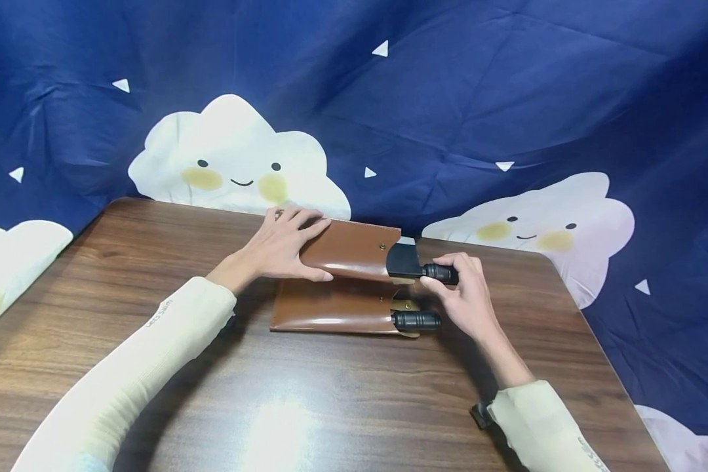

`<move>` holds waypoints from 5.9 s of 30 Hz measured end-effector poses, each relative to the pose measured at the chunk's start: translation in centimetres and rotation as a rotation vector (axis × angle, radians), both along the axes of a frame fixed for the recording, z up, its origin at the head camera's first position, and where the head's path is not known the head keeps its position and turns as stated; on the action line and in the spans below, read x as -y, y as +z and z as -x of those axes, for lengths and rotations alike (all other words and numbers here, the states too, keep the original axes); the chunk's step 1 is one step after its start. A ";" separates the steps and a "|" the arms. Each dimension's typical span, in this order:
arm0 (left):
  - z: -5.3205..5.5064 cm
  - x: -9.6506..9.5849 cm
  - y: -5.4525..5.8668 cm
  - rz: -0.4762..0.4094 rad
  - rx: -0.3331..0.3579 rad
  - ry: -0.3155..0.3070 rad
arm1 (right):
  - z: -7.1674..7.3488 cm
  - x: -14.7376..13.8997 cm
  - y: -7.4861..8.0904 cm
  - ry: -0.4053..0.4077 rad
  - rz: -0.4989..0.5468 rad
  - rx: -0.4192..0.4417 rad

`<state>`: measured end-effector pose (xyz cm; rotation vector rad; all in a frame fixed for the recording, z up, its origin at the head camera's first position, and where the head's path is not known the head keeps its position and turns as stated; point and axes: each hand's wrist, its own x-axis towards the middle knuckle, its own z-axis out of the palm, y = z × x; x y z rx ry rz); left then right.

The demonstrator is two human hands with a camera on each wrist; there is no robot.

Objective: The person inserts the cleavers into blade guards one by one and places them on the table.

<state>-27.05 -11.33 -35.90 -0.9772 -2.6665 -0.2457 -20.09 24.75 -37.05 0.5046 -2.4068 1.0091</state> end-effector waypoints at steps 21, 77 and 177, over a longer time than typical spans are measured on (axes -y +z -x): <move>-0.2 -0.1 -0.1 -0.002 -0.015 0.003 | -0.1 0.4 0.3 -0.004 0.006 -0.007; -0.3 -1.4 0.0 0.022 -0.021 0.030 | 0.1 1.6 -0.1 -0.036 0.058 -0.064; 5.4 -3.2 -3.4 0.142 0.456 0.059 | 6.5 0.6 -3.5 -0.085 -0.071 0.419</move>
